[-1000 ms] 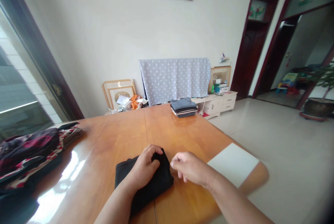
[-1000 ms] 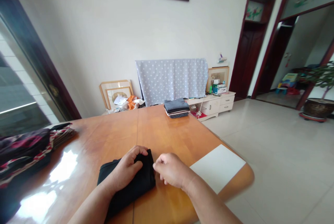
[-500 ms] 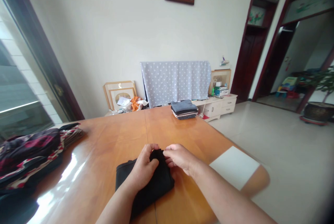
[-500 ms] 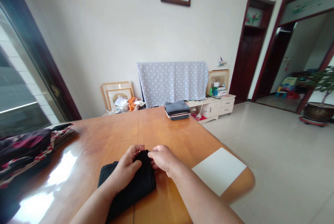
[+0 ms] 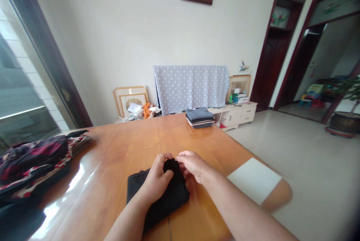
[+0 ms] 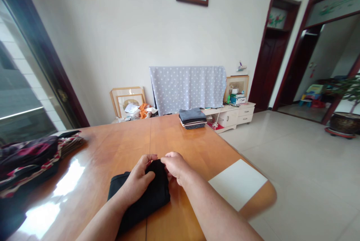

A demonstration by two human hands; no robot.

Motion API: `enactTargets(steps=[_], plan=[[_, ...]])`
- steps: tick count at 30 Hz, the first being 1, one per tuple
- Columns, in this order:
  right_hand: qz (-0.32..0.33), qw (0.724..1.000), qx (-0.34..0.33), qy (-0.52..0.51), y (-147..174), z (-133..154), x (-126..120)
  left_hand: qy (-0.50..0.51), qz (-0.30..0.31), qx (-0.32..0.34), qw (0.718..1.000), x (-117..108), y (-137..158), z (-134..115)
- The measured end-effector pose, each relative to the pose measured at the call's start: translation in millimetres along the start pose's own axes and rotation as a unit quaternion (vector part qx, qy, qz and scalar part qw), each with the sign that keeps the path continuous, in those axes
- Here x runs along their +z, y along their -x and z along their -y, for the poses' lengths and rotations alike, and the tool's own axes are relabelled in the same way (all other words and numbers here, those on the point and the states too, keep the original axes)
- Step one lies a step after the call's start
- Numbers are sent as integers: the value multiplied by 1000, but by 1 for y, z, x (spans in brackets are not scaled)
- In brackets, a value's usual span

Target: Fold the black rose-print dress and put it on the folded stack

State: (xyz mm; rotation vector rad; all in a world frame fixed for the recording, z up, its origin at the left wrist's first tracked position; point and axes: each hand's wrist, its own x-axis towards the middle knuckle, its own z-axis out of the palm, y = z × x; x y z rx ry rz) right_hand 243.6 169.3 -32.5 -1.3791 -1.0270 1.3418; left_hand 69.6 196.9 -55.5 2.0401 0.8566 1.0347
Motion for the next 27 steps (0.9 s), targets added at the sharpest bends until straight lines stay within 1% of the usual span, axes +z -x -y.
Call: enactTargets(steps=[2,7,10,12,14,18,19,22,24,27], plan=[[-18,1000,3,14,-1,-1,0,-3,-3,-1,1000,0,0,1],[33,998,11,45,4,4,0,0,-4,-8,1000,0,0,-1],[32,998,-7,50,5,8,3,-1,3,-11,1000,-1,-1,-6],[30,999,-4,43,4,9,4,-1,5,-12,1000,-2,-1,-10],[40,999,9,16,3,9,5,-3,8,-11,1000,-2,-1,-12],[100,988,51,-103,-2,5,6,-16,16,-3,1000,0,-1,-14],[101,985,63,-125,-3,3,6,-22,17,-2,1000,0,-1,-14],[68,983,92,-146,-6,-3,6,-53,12,8,999,3,0,-14],[71,980,106,-151,-7,-5,3,-77,13,14,997,4,0,-14],[73,977,117,-160,-5,-4,-2,-110,16,5,994,6,1,-15]])
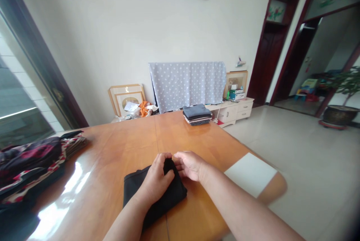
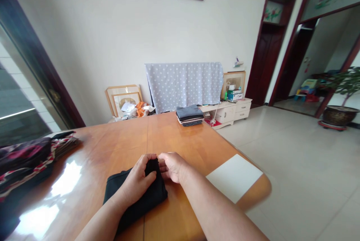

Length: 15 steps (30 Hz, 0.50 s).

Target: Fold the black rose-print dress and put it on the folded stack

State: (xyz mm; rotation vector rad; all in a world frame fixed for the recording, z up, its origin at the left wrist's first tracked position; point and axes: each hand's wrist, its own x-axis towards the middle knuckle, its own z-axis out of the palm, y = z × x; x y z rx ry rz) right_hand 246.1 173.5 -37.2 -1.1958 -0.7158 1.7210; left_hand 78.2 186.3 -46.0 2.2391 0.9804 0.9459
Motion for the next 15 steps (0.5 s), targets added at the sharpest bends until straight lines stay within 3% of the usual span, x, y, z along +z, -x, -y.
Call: enactTargets(steps=[3,10,15], plan=[[-25,999,-13,-28,4,3,-2,-17,0,-7,1000,1,1,-1],[10,997,-10,-70,-1,0,4,-27,11,10,1000,6,4,2],[18,997,3,-77,-7,0,1,-119,22,37,992,9,3,5]])
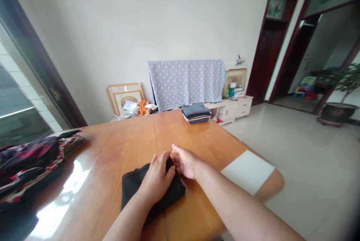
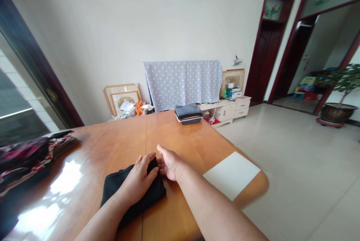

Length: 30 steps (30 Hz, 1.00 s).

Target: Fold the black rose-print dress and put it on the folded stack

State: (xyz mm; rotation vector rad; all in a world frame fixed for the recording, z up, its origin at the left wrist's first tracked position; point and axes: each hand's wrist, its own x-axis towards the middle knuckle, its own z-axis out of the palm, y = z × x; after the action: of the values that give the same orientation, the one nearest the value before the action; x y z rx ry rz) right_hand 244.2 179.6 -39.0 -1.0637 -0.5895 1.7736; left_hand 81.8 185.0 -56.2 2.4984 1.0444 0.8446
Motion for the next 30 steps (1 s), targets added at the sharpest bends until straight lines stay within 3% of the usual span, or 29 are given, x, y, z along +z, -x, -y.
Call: enactTargets(steps=[3,7,13,18,24,30], plan=[[10,1000,1,28,4,1,-3,-65,17,-6,998,-2,0,-4],[-49,991,-29,123,20,-1,-7,-90,33,-15,995,-6,0,-11],[-160,937,-135,279,66,-20,-18,-60,32,-31,997,-3,0,-8],[-121,941,-151,278,98,-38,-21,-55,39,-42,997,-2,0,-7],[-70,943,-149,289,105,-39,-13,-52,35,-50,997,-4,0,-9],[-100,917,-172,346,99,-53,-17,-60,35,-51,996,-3,0,-7]])
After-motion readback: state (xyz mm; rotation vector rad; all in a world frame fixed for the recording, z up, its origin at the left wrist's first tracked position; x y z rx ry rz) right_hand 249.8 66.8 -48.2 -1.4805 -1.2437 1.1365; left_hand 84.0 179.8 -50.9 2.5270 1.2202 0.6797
